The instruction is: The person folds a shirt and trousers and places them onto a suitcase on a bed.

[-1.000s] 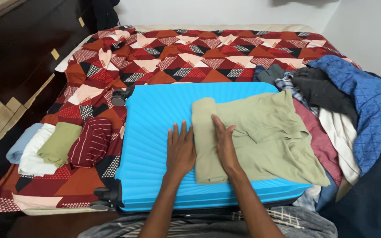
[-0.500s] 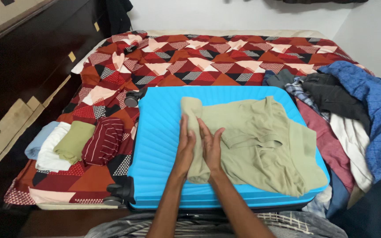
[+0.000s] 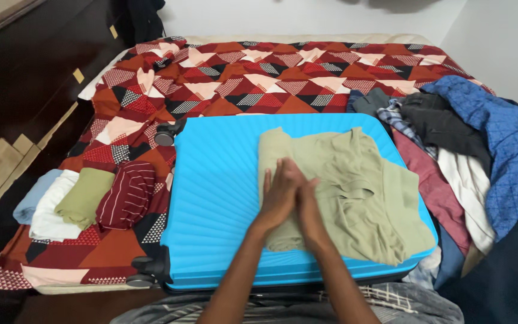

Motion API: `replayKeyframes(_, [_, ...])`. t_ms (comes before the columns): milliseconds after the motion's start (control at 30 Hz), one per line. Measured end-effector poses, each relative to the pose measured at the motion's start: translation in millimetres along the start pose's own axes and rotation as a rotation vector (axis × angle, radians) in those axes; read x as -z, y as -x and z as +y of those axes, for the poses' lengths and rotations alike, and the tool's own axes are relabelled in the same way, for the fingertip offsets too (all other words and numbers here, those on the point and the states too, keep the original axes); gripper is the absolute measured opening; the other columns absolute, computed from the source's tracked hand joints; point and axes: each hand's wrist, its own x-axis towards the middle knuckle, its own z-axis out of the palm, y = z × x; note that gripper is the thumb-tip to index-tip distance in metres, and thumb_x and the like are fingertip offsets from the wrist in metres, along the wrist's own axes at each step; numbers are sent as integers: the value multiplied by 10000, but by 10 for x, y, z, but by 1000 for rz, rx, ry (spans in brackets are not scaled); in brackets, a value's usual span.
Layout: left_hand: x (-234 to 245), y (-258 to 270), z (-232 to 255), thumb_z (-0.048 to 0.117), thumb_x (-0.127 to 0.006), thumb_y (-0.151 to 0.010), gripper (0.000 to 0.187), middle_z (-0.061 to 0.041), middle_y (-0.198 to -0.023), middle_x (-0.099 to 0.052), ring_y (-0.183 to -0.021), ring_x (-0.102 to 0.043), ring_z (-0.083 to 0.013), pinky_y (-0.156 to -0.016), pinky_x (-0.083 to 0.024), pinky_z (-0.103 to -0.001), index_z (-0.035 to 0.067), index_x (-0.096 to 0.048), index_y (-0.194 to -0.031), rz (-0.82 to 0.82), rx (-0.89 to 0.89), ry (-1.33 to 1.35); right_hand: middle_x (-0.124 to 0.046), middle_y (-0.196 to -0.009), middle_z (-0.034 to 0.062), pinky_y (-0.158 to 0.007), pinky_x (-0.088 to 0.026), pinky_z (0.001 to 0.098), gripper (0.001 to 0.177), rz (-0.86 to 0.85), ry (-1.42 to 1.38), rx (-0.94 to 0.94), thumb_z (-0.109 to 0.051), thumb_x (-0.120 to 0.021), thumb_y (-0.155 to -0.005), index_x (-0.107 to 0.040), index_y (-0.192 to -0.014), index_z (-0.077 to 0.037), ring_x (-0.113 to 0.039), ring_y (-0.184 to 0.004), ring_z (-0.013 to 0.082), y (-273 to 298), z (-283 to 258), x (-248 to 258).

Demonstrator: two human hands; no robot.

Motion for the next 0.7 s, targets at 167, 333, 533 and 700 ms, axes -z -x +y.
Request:
replayKeyframes(167, [596, 167, 134, 292, -426, -1062, 472, -251, -1388, -650, -1337, -590, -403, -1116, -457, -453, 75, -495, -1475, 252, 413, 659, -168, -1712, 180, -1255, -132, 456, 643, -216, 905, 235, -411, -353, -1092, -293, -1600, -23, -108, -1590, 388, 152, -54, -167])
replayKeyframes(333, [774, 346, 49, 91, -558, -913, 474, -255, -1489, -507, -1420, -399, -446, -1193, -276, -531, 30, -566, -1382, 222, 96, -501, -161, -1725, 146, -1255, -137, 451, 638, -252, 886, 205, -416, -340, -1090, -328, -1584, -13, -68, -1596, 378, 141, -47, -75])
replayKeyframes(533, [596, 410, -87, 18, -521, -871, 629, -258, -1593, -384, -1523, -287, -392, -1238, -157, -563, -52, -415, -1487, 38, 89, -682, -170, -1736, 87, -1268, -107, 433, 759, -233, 562, 56, -573, -169, -1059, -309, -1597, -57, -47, -1617, 311, 33, -29, -48])
replayKeyframes(700, [611, 318, -156, 99, -452, -1014, 666, -224, -1679, -221, -1575, -163, -346, -1256, -94, -514, -21, -175, -1607, 157, 157, -58, -142, -1750, 41, -1279, -65, 409, 828, -190, -5, -44, -665, -117, -1007, -226, -1639, -141, -77, -1617, 257, 56, -108, -301])
